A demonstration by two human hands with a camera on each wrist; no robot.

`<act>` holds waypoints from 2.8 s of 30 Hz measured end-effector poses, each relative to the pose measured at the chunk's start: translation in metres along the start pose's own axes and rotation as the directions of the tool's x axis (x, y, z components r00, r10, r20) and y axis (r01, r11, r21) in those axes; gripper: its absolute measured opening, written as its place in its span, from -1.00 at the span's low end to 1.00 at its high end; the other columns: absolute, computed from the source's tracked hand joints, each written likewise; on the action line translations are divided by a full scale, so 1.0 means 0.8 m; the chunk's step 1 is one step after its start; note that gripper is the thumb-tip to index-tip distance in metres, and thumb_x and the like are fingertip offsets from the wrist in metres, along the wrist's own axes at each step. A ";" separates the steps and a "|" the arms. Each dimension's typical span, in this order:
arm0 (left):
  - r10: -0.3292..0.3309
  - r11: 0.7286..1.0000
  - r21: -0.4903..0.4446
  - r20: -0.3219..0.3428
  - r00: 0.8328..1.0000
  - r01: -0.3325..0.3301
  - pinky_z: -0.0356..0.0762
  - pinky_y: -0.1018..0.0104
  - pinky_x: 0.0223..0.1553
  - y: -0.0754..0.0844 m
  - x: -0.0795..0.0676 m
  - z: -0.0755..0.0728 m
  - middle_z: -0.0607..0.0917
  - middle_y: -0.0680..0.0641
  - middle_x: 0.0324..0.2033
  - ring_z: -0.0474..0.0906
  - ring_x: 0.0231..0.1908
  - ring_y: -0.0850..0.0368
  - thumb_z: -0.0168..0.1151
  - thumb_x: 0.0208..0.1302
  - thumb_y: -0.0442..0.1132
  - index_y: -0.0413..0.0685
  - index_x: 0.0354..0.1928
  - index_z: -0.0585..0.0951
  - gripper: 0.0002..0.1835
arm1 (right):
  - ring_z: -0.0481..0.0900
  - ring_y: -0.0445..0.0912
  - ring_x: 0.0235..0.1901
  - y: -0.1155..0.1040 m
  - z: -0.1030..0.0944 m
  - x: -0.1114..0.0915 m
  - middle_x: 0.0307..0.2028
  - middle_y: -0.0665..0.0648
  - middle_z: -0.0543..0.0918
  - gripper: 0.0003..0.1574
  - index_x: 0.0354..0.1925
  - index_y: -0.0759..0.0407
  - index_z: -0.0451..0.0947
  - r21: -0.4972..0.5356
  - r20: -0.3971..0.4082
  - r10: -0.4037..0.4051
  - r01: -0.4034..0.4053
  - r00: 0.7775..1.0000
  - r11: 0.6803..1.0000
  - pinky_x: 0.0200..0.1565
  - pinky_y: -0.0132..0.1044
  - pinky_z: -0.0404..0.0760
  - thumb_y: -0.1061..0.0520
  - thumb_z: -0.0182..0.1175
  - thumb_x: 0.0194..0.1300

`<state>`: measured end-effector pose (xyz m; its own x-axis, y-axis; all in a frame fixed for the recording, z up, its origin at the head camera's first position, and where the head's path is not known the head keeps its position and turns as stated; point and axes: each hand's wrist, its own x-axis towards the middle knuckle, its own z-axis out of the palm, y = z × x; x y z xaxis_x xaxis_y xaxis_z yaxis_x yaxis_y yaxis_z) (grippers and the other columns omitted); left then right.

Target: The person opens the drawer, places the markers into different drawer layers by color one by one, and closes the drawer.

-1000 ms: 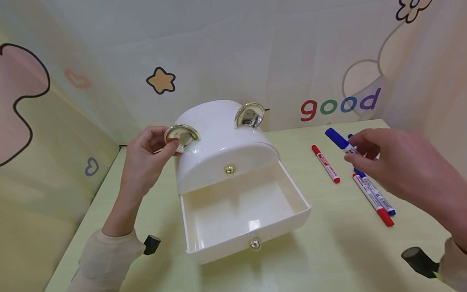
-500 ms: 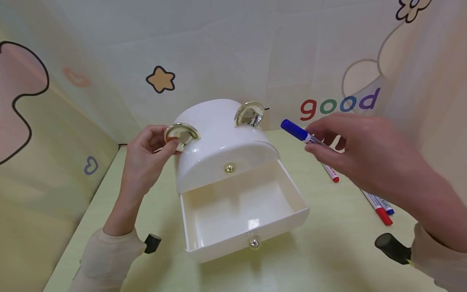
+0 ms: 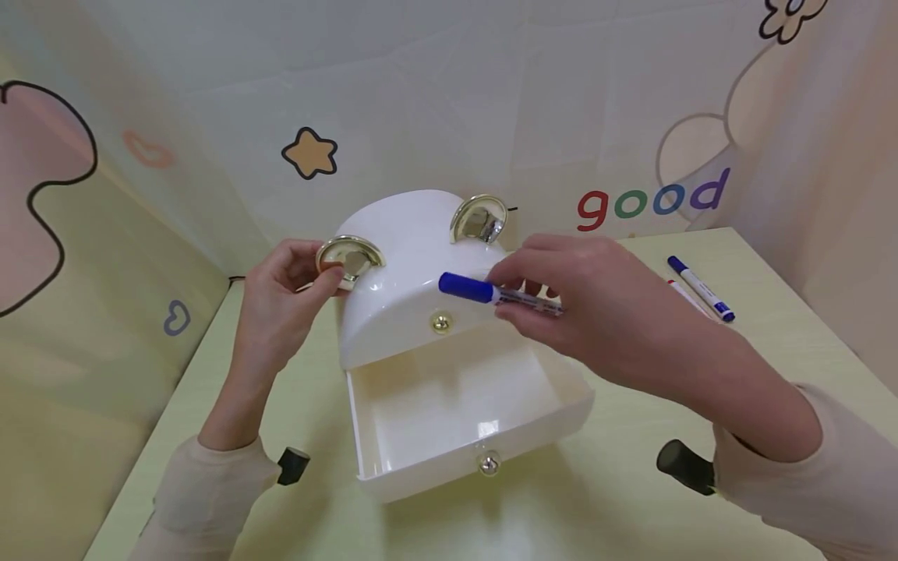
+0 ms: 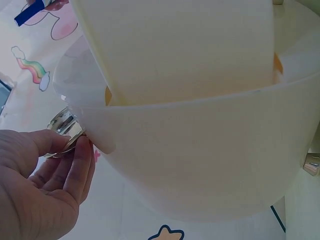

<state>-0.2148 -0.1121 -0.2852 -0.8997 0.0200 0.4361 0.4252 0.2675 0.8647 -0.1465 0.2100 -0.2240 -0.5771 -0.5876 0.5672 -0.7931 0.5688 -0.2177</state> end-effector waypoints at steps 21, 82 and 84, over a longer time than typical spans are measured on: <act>0.006 1.000 -0.009 -0.001 1.000 -0.006 0.78 0.33 -0.18 0.000 0.001 0.001 0.73 -0.19 -0.22 0.69 -0.28 0.11 0.28 0.35 -0.46 -0.32 -0.06 0.61 -0.84 | 0.56 -0.28 -0.32 -0.020 0.065 0.017 -0.19 -0.13 0.65 -0.75 -0.07 -0.01 0.74 0.094 0.318 -0.010 -0.021 0.948 0.995 -0.35 -0.45 0.66 0.18 0.48 0.28; -0.011 1.000 -0.027 -0.003 1.000 0.011 0.79 0.28 -0.17 0.003 0.000 0.002 0.71 -0.19 -0.19 0.69 -0.28 0.11 0.25 0.38 -0.45 -0.34 -0.08 0.59 -0.87 | 0.62 -0.33 -0.26 0.017 0.061 -0.026 -0.17 -0.20 0.67 -0.77 -0.05 -0.02 0.74 0.118 0.399 0.090 -0.148 0.913 0.982 -0.29 -0.41 0.71 0.19 0.43 0.34; -0.012 0.999 -0.029 -0.003 1.000 0.012 0.79 0.28 -0.18 0.003 0.000 0.002 0.71 -0.19 -0.19 0.69 -0.28 0.11 0.25 0.38 -0.45 -0.34 -0.08 0.59 -0.87 | 0.63 -0.35 -0.26 0.022 0.054 -0.031 -0.16 -0.22 0.67 -0.77 -0.03 -0.03 0.73 0.134 0.382 0.126 -0.189 0.916 0.973 -0.29 -0.41 0.71 0.20 0.40 0.36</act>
<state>-0.2142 -0.1101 -0.2835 -0.9044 0.0135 0.4264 0.4169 0.2394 0.8768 -0.1544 0.2100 -0.2761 -0.7025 -0.6863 0.1885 -0.6883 0.5877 -0.4253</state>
